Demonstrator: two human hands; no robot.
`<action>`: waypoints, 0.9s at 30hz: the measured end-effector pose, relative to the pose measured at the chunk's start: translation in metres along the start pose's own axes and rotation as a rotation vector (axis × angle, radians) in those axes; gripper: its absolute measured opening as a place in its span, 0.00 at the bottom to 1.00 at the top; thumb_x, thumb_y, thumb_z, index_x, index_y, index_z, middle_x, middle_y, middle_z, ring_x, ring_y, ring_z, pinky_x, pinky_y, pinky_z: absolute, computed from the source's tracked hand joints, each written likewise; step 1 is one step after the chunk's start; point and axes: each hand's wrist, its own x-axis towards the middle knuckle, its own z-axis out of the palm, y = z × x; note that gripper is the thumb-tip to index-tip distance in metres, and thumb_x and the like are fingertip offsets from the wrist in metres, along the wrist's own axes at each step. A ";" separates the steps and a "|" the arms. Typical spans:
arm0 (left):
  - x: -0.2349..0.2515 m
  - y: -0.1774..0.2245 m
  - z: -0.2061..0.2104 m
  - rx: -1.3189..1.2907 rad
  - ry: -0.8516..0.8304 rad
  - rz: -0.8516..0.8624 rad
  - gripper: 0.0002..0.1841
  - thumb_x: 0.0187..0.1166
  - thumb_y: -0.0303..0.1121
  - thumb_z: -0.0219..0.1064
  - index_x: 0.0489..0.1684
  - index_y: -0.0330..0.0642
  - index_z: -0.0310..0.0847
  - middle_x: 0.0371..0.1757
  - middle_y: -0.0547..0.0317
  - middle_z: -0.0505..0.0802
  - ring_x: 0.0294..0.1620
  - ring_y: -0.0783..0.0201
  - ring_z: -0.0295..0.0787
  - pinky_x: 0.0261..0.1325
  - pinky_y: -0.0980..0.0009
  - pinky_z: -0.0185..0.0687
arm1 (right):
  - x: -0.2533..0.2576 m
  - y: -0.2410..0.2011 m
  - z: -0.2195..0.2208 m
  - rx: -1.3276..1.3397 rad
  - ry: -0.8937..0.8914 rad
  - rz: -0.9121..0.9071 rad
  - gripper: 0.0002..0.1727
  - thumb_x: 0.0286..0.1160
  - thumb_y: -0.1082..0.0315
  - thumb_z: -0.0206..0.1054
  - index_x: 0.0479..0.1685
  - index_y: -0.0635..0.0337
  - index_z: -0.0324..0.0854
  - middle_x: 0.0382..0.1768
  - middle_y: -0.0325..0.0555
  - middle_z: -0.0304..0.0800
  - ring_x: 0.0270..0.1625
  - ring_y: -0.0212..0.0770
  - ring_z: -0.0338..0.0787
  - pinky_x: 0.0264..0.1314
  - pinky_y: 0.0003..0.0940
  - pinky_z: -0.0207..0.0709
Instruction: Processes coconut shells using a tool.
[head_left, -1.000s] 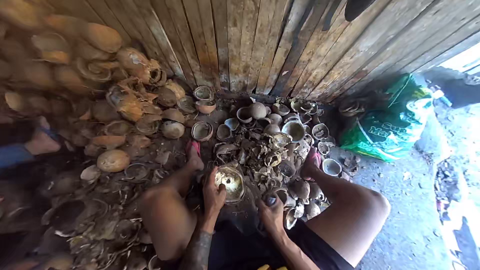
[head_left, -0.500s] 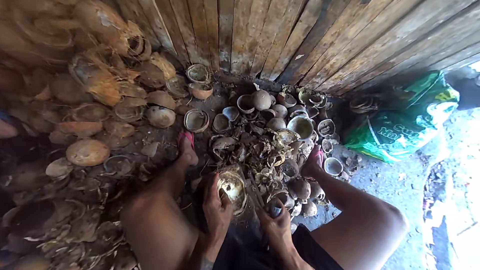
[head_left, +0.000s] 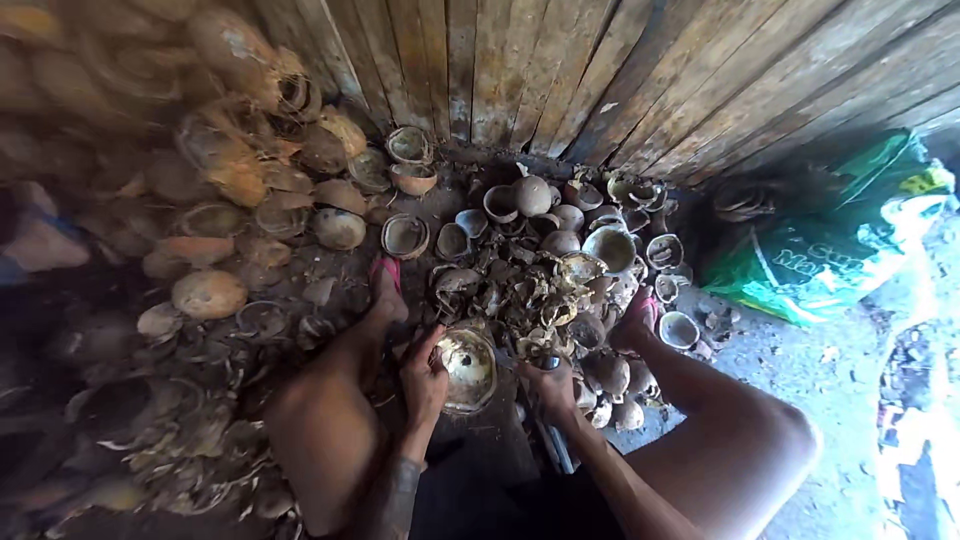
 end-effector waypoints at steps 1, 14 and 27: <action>0.003 0.001 0.002 0.018 -0.011 -0.004 0.22 0.78 0.19 0.59 0.69 0.42 0.87 0.70 0.52 0.91 0.77 0.55 0.83 0.85 0.53 0.69 | -0.006 -0.006 0.001 -0.050 0.021 -0.036 0.23 0.46 0.73 0.88 0.41 0.66 0.81 0.21 0.42 0.82 0.15 0.33 0.77 0.18 0.31 0.77; -0.007 0.018 0.003 0.103 -0.018 -0.098 0.25 0.75 0.18 0.56 0.72 0.40 0.84 0.78 0.45 0.84 0.85 0.45 0.72 0.90 0.43 0.54 | -0.063 -0.025 0.017 -0.079 0.138 -0.119 0.15 0.48 0.76 0.80 0.31 0.60 0.76 0.18 0.37 0.78 0.17 0.31 0.77 0.20 0.30 0.76; 0.025 -0.009 -0.010 0.004 -0.070 0.050 0.18 0.81 0.29 0.64 0.67 0.37 0.86 0.73 0.45 0.88 0.79 0.52 0.81 0.85 0.51 0.70 | -0.021 -0.018 0.000 -0.176 -0.109 -0.245 0.18 0.50 0.72 0.83 0.39 0.66 0.80 0.26 0.40 0.83 0.26 0.31 0.82 0.33 0.30 0.82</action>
